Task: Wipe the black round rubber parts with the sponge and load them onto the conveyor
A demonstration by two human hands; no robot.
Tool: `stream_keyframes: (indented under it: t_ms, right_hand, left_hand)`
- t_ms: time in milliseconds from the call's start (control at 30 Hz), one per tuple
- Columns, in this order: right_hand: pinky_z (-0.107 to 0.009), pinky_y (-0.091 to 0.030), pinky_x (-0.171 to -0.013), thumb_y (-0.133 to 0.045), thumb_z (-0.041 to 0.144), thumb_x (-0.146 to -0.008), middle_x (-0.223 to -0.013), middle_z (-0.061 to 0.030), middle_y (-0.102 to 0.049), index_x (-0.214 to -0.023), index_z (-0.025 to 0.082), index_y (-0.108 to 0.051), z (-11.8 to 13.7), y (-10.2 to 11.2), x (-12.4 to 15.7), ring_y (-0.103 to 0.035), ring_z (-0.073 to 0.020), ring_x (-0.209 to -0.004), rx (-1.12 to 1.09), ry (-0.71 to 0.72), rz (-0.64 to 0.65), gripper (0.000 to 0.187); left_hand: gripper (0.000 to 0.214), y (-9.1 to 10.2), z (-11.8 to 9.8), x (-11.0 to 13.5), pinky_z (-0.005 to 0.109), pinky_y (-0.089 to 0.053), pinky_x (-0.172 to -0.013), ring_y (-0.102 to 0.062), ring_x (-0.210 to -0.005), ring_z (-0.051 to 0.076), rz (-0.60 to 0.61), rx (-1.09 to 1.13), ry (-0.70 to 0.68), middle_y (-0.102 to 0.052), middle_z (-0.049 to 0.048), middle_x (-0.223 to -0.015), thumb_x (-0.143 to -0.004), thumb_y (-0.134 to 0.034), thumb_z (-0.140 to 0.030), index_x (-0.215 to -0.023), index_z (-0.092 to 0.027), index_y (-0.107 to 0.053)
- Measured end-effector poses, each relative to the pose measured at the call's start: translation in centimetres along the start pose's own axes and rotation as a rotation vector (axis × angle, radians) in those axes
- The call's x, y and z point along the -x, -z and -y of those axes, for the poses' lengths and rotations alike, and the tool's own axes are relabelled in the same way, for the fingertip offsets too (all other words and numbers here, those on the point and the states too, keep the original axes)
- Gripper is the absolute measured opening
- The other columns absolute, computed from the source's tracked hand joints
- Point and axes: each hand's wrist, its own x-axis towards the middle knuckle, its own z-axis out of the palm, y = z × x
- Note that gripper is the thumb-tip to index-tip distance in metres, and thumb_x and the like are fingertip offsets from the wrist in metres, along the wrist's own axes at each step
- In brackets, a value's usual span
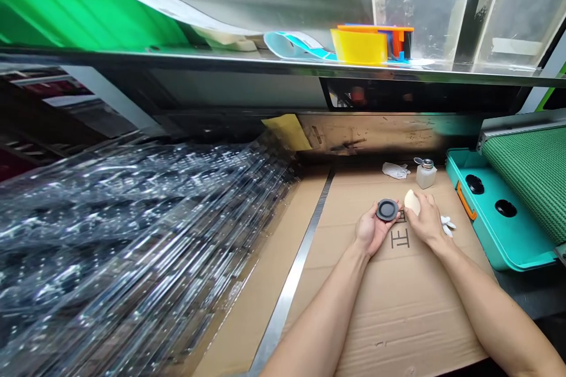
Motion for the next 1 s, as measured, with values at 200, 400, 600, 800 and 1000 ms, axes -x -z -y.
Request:
stream_keyframes:
  t_ms: [200, 400, 600, 800, 1000]
  right_hand:
    - [-0.038, -0.048, -0.096, -0.062, 0.036, -0.087, -0.119, -0.0118, -0.059, -0.134, 0.018, -0.056, 0.2, 0.8, 0.3, -0.06, -0.0257, -0.111, 0.009, 0.03, 0.086, 0.05]
    - [-0.036, -0.045, -0.099, -0.061, 0.033, -0.089, -0.122, -0.0103, -0.059, -0.132, 0.018, -0.058, 0.4, 0.2, 0.8, -0.058, -0.0239, -0.114, 0.064, 0.115, 0.207, 0.045]
    - [-0.035, -0.044, -0.097, -0.06, 0.039, -0.091, -0.12, -0.0096, -0.061, -0.132, 0.02, -0.058, -0.1, 0.0, 0.5, -0.059, -0.024, -0.112, 0.106, 0.112, 0.226, 0.045]
    - [-0.035, -0.044, -0.093, -0.06, 0.04, -0.091, -0.119, -0.0095, -0.061, -0.132, 0.021, -0.059, 0.1, 0.0, 0.5, -0.06, -0.0248, -0.108, 0.144, 0.1, 0.224, 0.046]
    - [-0.034, -0.044, -0.093, -0.06, 0.042, -0.091, -0.12, -0.0103, -0.061, -0.134, 0.02, -0.058, 0.2, 0.2, 0.4, -0.06, -0.0251, -0.11, 0.158, 0.096, 0.235, 0.048]
  left_hand:
    - [0.041, -0.1, -1.0, 0.3, 0.037, -0.057, -0.074, -0.07, -0.104, 0.029, -0.006, 0.09, 0.054, -0.065, 0.0245, -0.127, -0.102, -0.036, -0.032, -0.131, -0.01, -0.056]
    - [0.046, -0.3, -2.0, 0.9, 0.034, -0.052, -0.063, -0.069, -0.088, 0.028, 0.067, 0.183, 0.022, -0.069, 0.0212, -0.109, -0.1, -0.034, -0.038, -0.132, -0.015, -0.058]
    - [0.04, -0.5, -2.5, 1.1, 0.04, -0.059, -0.083, -0.068, -0.106, 0.029, 0.073, 0.223, 0.092, -0.068, 0.0212, -0.113, -0.097, -0.041, -0.028, -0.125, -0.007, -0.061]
    - [0.047, -0.7, -2.8, 1.2, 0.034, -0.062, -0.08, -0.071, -0.102, 0.027, 0.044, 0.259, 0.125, -0.069, 0.0234, -0.115, -0.104, -0.033, -0.035, -0.119, -0.003, -0.063]
    - [0.049, -0.6, -2.8, 1.3, 0.03, -0.06, -0.076, -0.071, -0.098, 0.024, 0.053, 0.249, 0.118, -0.07, 0.0221, -0.112, -0.104, -0.034, -0.04, -0.119, -0.004, -0.063]
